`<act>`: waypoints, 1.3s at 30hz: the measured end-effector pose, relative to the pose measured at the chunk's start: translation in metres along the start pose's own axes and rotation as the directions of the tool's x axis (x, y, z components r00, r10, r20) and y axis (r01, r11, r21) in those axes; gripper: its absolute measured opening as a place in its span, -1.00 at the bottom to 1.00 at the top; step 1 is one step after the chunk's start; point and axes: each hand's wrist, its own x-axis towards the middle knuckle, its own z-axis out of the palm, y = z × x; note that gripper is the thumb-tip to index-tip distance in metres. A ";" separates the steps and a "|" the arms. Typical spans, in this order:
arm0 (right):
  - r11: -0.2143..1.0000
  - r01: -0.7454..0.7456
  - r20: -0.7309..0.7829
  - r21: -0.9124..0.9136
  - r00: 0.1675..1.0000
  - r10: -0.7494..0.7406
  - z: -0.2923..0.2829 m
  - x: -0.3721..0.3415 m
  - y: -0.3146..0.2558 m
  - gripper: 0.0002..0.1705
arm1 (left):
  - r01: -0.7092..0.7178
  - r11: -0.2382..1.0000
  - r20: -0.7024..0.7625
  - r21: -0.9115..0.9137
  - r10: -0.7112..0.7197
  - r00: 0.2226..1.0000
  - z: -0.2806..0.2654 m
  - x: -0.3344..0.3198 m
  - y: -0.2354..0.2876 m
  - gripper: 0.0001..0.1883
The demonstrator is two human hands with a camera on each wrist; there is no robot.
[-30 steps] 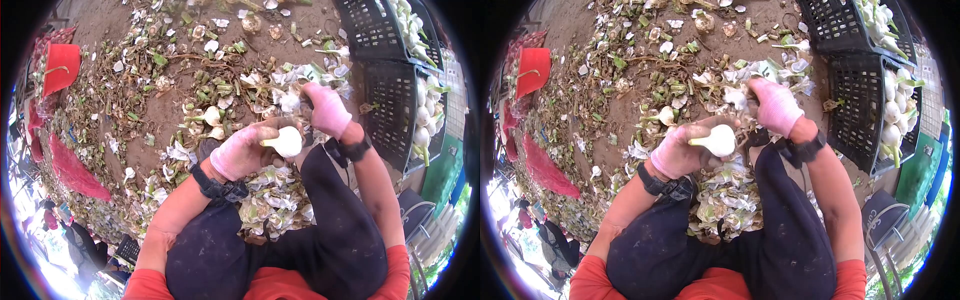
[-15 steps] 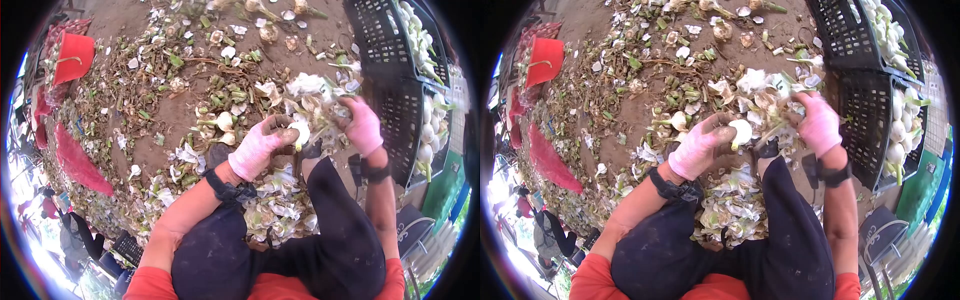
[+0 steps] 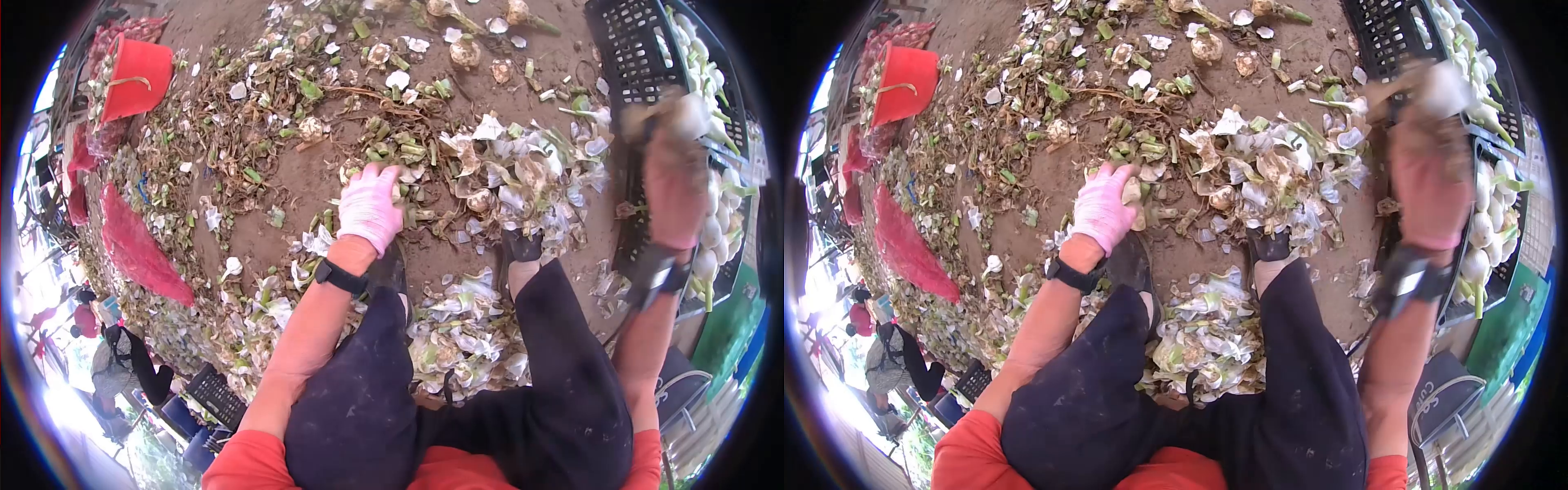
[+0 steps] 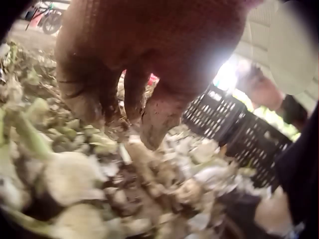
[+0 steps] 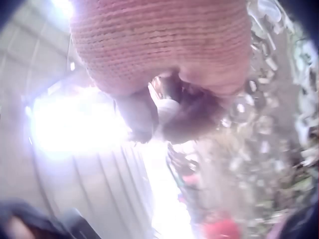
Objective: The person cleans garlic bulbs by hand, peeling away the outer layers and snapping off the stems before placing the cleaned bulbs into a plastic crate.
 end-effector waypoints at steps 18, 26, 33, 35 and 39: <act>0.270 0.219 0.292 -0.938 0.919 0.266 0.080 -0.011 0.110 -0.70 | 0.120 -0.135 0.102 -0.984 0.132 0.986 -0.037 0.001 0.062 -0.30; 0.550 -0.279 -0.065 -0.787 0.924 0.376 0.083 -0.013 0.104 -0.68 | 0.059 -0.220 0.024 -0.974 0.159 0.987 -0.038 0.000 0.076 -0.20; 0.709 -0.131 -0.156 -0.692 0.987 0.031 0.092 -0.009 0.115 -0.70 | -0.205 0.181 -0.184 -0.962 0.124 0.975 -0.014 -0.011 0.096 -0.27; 0.662 -0.069 -0.121 -0.746 0.992 -0.034 0.090 -0.008 0.117 -0.72 | -0.208 0.268 -0.181 -0.941 0.123 0.976 -0.016 -0.012 0.098 -0.25; 0.602 -0.060 -0.108 -0.796 0.993 -0.045 0.096 -0.008 0.109 -0.77 | -0.237 0.360 -0.208 -0.902 0.118 0.971 -0.019 -0.011 0.099 -0.25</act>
